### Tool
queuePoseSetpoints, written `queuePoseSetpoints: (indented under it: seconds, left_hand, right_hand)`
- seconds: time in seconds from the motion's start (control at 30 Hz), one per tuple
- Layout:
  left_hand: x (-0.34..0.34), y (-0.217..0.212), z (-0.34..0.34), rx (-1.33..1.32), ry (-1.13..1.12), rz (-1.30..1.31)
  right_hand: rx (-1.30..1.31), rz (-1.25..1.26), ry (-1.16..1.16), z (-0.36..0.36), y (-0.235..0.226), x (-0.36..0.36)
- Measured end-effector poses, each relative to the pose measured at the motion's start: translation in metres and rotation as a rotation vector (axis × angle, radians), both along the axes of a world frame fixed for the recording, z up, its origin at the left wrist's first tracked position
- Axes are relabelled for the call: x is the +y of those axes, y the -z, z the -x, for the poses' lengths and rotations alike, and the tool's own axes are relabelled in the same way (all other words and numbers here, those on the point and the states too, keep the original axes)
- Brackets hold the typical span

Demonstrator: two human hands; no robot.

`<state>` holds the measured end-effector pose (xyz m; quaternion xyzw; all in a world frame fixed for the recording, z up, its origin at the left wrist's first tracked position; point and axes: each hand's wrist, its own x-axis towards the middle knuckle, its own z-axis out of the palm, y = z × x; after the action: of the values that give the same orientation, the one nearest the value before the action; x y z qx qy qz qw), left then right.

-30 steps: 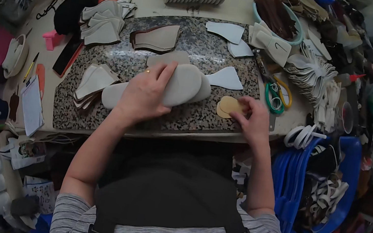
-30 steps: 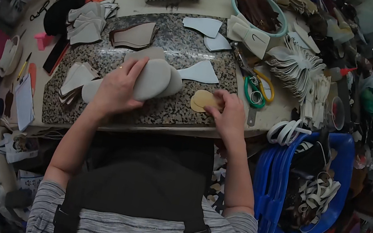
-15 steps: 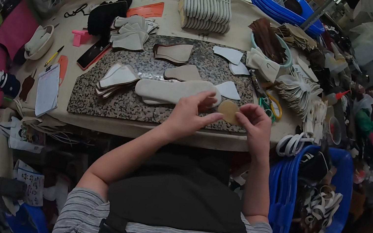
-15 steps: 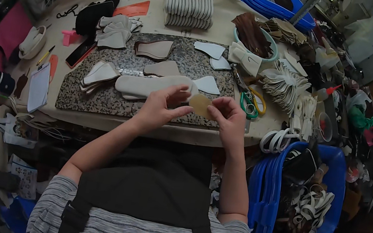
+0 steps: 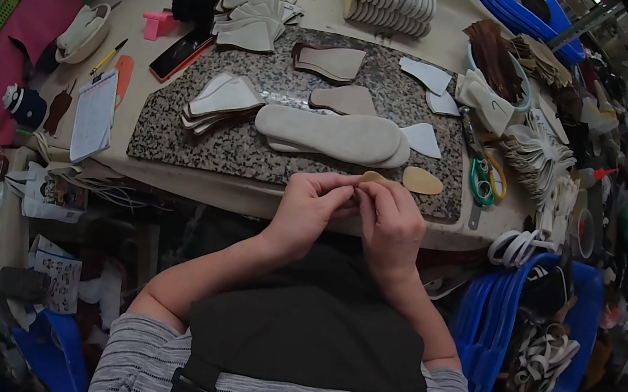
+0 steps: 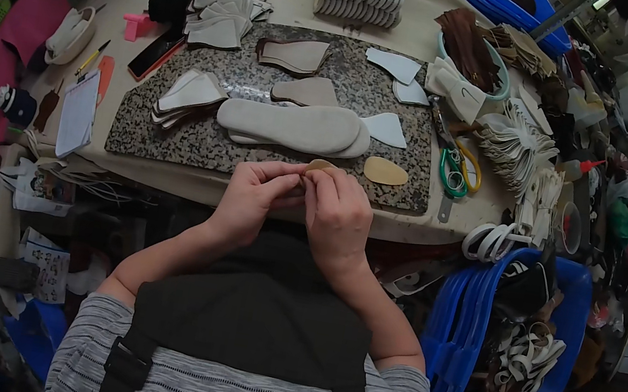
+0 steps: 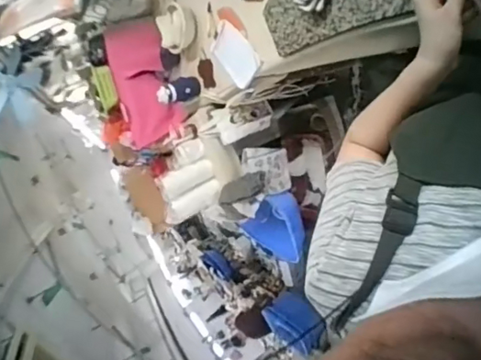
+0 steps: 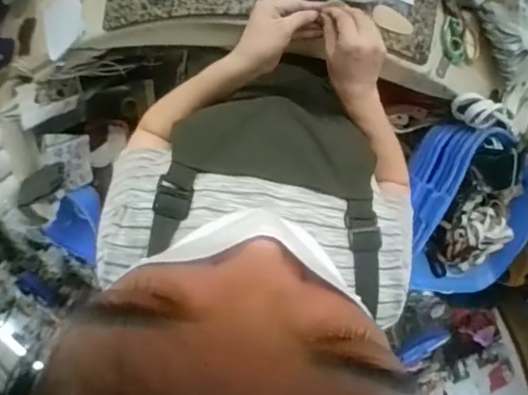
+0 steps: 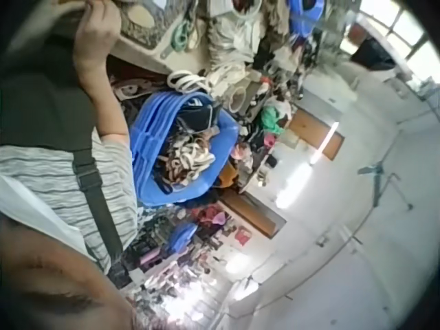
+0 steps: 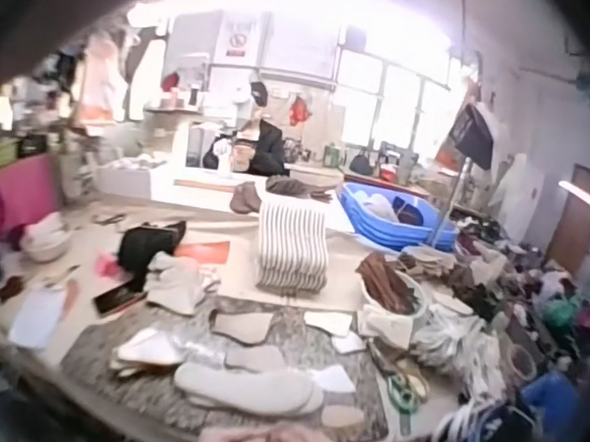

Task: The person collects shoe insoles from the floor, carries them to a workbench, and sticks cushion pads onto the insoles. The person then aligns and attaches fabric lining pieces onto shoe upper components by hand.

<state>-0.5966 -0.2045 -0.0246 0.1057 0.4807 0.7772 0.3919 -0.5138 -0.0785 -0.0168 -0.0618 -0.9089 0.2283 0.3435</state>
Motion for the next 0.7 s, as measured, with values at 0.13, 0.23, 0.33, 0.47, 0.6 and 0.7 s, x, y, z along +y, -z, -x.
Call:
queuePoseSetpoints:
  seconds: [0.13,0.23,0.33,0.47,0.6,0.7]
  left_hand:
    - [-0.004,0.009,0.010,-0.031,-0.001,-0.006]
    - [-0.005,0.015,0.023,-0.162,0.023,-0.031]
    - [-0.005,0.010,0.037,-0.250,0.079,-0.007]
    - [-0.001,0.012,0.046,-0.147,0.105,0.010]
    - [0.000,0.016,0.046,0.019,0.052,0.031]
    - [-0.002,0.010,0.053,0.109,0.041,0.095]
  right_hand:
    - [-0.054,-0.031,-0.017,0.016,-0.002,-0.004]
    - [-0.087,-0.035,-0.022,0.026,0.002,-0.002]
    - [-0.131,0.045,-0.042,0.033,0.001,0.002]
    - [-0.229,0.224,-0.071,0.037,-0.003,0.009]
    - [-0.309,0.413,-0.069,0.038,-0.006,0.014]
    - [-0.300,0.725,-0.035,0.032,0.002,0.029]
